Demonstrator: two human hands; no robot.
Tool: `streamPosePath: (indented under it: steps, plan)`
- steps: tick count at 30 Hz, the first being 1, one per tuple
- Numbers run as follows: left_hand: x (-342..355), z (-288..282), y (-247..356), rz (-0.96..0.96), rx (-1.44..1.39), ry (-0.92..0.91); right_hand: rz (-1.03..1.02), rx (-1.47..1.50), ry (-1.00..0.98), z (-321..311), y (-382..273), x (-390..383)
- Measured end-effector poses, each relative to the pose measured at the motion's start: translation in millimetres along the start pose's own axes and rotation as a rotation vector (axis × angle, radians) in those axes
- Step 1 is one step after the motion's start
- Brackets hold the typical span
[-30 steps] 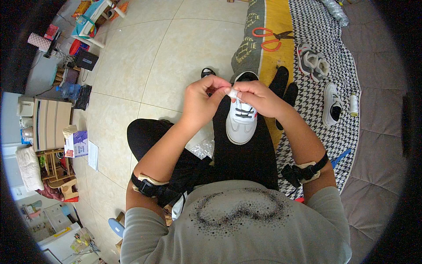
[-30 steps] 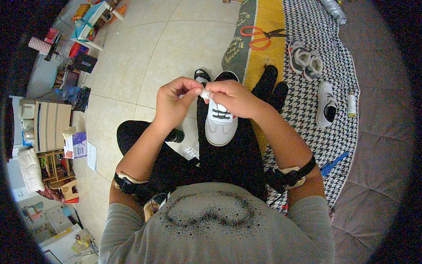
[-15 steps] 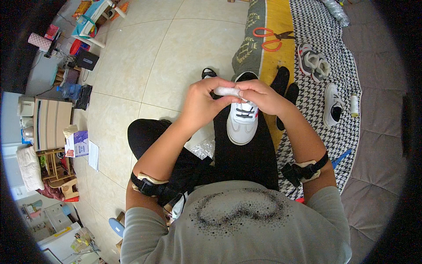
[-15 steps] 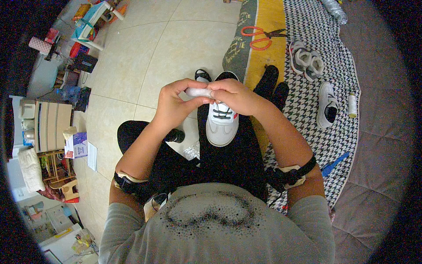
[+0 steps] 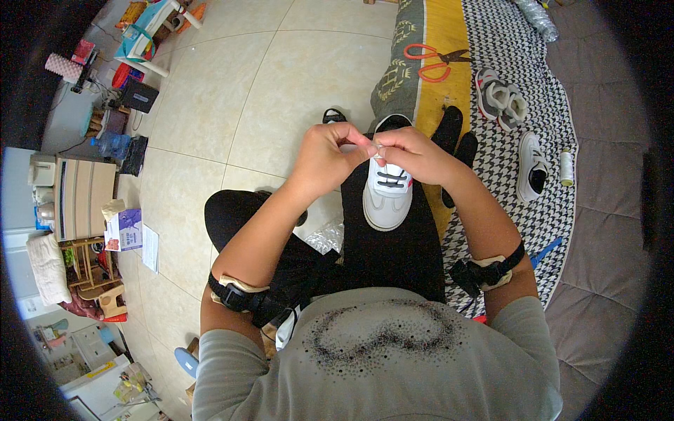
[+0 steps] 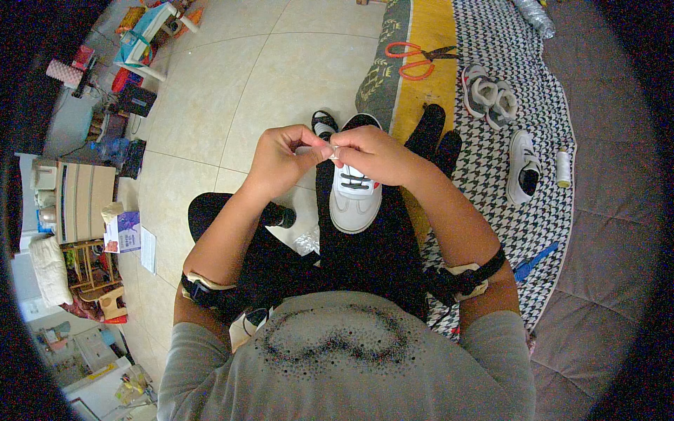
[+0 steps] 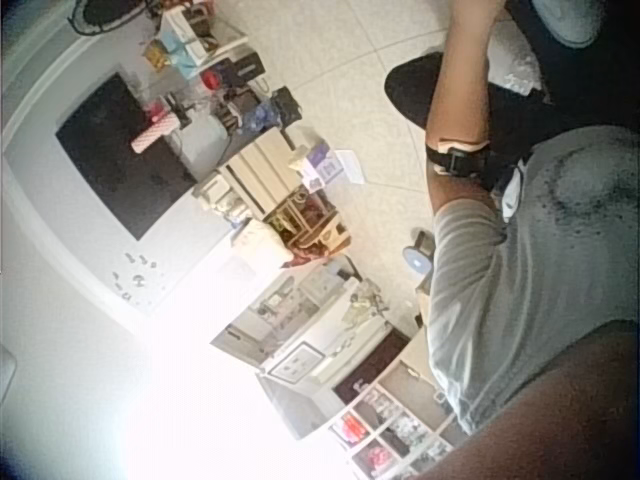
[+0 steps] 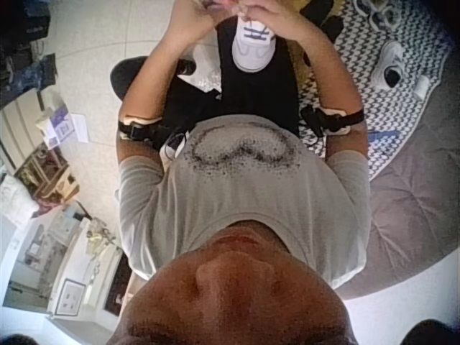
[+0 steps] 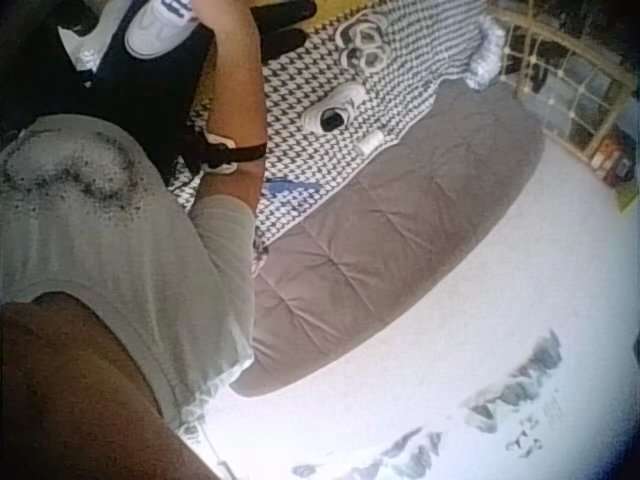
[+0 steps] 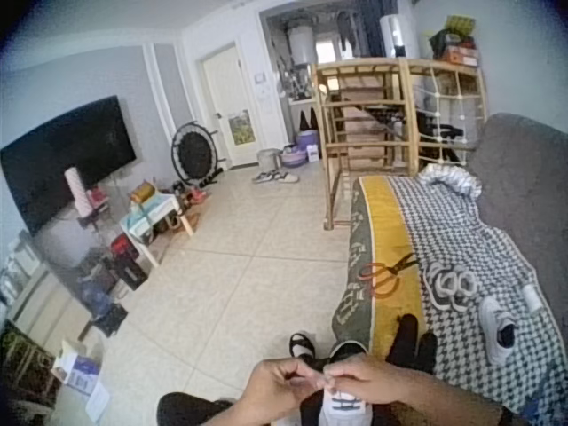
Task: The person uses scissors to trim excess material from the inside and outer edges of a white shoe and then secures the velcro strap.
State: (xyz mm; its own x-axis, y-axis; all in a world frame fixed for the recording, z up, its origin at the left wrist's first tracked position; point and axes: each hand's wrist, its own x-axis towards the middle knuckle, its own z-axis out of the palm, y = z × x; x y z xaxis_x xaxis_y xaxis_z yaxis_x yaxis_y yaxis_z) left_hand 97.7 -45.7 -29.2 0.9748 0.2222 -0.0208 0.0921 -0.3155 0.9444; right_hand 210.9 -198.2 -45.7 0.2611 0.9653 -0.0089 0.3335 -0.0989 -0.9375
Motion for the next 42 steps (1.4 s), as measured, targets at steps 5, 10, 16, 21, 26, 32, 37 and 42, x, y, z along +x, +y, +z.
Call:
streamPosePath:
  steps: [5,10,16,21,26,32,37,42]
  plan:
    - [-2,1,-3,-0.046,0.062,0.009,-0.095,-0.151,0.21,4,-4,-9]
    - [-9,4,5,-0.133,-0.021,0.025,-0.335,-0.642,0.652,15,-25,-29]
    - [-16,14,7,-0.19,-0.134,0.072,0.363,0.689,0.273,61,-34,-57]
    - [-28,24,8,-0.182,-0.143,0.143,0.328,1.373,0.585,77,-24,-34]
    - [-38,19,8,-0.16,-0.062,0.194,0.293,1.348,0.627,85,-25,-28]
    - [-43,22,-4,0.155,0.076,0.399,0.267,1.283,0.689,86,-24,-29]
    - [-57,14,7,0.602,0.541,0.483,0.278,1.268,0.7,86,-23,-31]
    - [-55,22,-1,0.616,0.59,0.478,0.281,1.255,0.692,88,-19,-29]
